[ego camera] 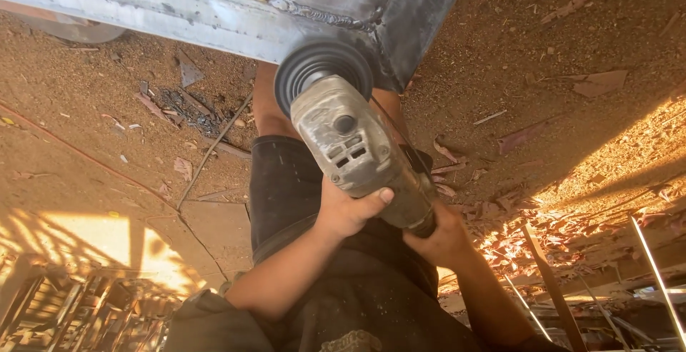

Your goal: Using an angle grinder to smooth out welded joints on a metal frame structure.

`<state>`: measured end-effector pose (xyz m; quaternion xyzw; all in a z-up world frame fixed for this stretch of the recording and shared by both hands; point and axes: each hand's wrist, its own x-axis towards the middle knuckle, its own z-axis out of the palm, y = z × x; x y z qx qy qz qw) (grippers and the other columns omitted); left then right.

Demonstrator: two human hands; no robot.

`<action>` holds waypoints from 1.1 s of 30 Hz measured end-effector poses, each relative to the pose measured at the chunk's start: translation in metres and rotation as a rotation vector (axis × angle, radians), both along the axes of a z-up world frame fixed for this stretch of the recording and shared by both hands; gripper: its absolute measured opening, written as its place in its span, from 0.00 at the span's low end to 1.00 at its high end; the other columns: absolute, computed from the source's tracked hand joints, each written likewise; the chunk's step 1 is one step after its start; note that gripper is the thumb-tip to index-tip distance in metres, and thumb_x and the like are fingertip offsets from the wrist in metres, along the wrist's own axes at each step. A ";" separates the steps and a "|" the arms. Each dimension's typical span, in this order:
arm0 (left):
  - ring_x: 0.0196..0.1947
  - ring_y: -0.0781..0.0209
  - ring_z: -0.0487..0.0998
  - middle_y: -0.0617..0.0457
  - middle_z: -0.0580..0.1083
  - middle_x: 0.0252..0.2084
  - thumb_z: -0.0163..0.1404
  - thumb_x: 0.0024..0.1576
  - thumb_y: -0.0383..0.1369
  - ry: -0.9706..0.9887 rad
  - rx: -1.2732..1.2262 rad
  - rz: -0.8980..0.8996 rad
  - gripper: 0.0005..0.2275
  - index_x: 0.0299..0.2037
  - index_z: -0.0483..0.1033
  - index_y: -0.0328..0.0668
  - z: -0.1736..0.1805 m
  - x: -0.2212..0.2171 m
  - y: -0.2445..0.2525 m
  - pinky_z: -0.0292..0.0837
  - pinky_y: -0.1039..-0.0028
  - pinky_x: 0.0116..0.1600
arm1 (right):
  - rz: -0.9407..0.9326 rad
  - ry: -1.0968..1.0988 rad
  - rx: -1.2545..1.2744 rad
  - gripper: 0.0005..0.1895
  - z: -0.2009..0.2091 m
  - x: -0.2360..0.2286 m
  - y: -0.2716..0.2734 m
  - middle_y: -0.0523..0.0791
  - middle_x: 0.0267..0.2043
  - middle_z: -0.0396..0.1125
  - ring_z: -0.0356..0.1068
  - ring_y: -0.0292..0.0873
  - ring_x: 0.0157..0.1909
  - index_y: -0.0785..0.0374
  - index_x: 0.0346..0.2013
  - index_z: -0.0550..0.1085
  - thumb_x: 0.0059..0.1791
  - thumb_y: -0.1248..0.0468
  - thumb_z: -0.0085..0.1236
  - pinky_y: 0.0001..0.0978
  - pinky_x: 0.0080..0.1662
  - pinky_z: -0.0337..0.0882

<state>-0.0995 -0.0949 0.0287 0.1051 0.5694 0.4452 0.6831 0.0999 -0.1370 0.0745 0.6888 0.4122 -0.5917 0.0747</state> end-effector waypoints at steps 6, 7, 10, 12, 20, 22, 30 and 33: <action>0.51 0.57 0.72 0.40 0.76 0.47 0.67 0.42 0.25 -0.069 0.016 0.050 0.28 0.53 0.71 0.25 0.021 0.001 0.052 0.72 0.51 0.57 | -0.110 0.000 -0.111 0.22 -0.006 0.000 -0.030 0.53 0.29 0.75 0.78 0.56 0.37 0.60 0.31 0.77 0.27 0.58 0.74 0.50 0.37 0.73; 0.51 0.57 0.72 0.40 0.76 0.47 0.67 0.42 0.25 -0.068 0.014 0.050 0.28 0.53 0.71 0.25 0.016 0.001 0.041 0.72 0.51 0.57 | -0.111 0.000 -0.114 0.22 -0.006 0.003 -0.024 0.53 0.29 0.75 0.78 0.56 0.37 0.60 0.31 0.77 0.27 0.58 0.74 0.50 0.37 0.73; 0.51 0.54 0.72 0.39 0.75 0.48 0.67 0.43 0.27 -0.038 0.035 0.057 0.28 0.53 0.70 0.25 0.006 0.000 0.025 0.71 0.48 0.56 | -0.040 -0.043 0.031 0.26 -0.006 0.004 -0.017 0.56 0.29 0.74 0.77 0.59 0.37 0.64 0.33 0.76 0.26 0.59 0.75 0.49 0.37 0.74; 0.51 0.52 0.74 0.36 0.75 0.47 0.68 0.40 0.24 -0.130 0.004 0.098 0.30 0.53 0.69 0.20 0.011 0.000 0.035 0.71 0.48 0.59 | -0.162 -0.021 -0.038 0.21 -0.005 -0.005 -0.030 0.53 0.28 0.75 0.79 0.55 0.35 0.62 0.32 0.77 0.27 0.60 0.72 0.46 0.37 0.75; 0.52 0.57 0.74 0.44 0.75 0.49 0.70 0.41 0.29 -0.177 0.025 0.054 0.33 0.58 0.68 0.31 0.005 0.031 0.079 0.71 0.54 0.60 | -0.070 -0.194 0.219 0.25 0.002 0.033 -0.008 0.54 0.33 0.73 0.76 0.57 0.41 0.63 0.39 0.75 0.30 0.64 0.72 0.44 0.40 0.73; 0.53 0.57 0.74 0.44 0.75 0.50 0.70 0.40 0.31 -0.191 0.037 0.050 0.35 0.59 0.68 0.32 0.002 0.038 0.091 0.71 0.53 0.61 | -0.099 -0.204 0.283 0.24 0.006 0.035 -0.003 0.53 0.35 0.72 0.77 0.55 0.43 0.62 0.41 0.76 0.31 0.67 0.71 0.40 0.43 0.72; 0.53 0.32 0.77 0.33 0.75 0.48 0.67 0.30 0.48 -0.298 -0.178 -0.305 0.41 0.54 0.66 0.36 0.005 0.057 0.133 0.70 0.45 0.62 | -0.304 -0.389 0.365 0.17 0.004 0.074 -0.021 0.55 0.32 0.69 0.74 0.48 0.46 0.71 0.41 0.77 0.38 0.79 0.66 0.27 0.43 0.68; 0.51 0.43 0.77 0.39 0.75 0.47 0.70 0.31 0.44 -0.340 -0.088 -0.139 0.39 0.54 0.68 0.38 0.002 0.061 0.118 0.71 0.49 0.60 | -0.201 -0.526 0.349 0.17 0.001 0.077 -0.027 0.53 0.32 0.72 0.77 0.48 0.41 0.64 0.38 0.80 0.35 0.72 0.71 0.30 0.37 0.69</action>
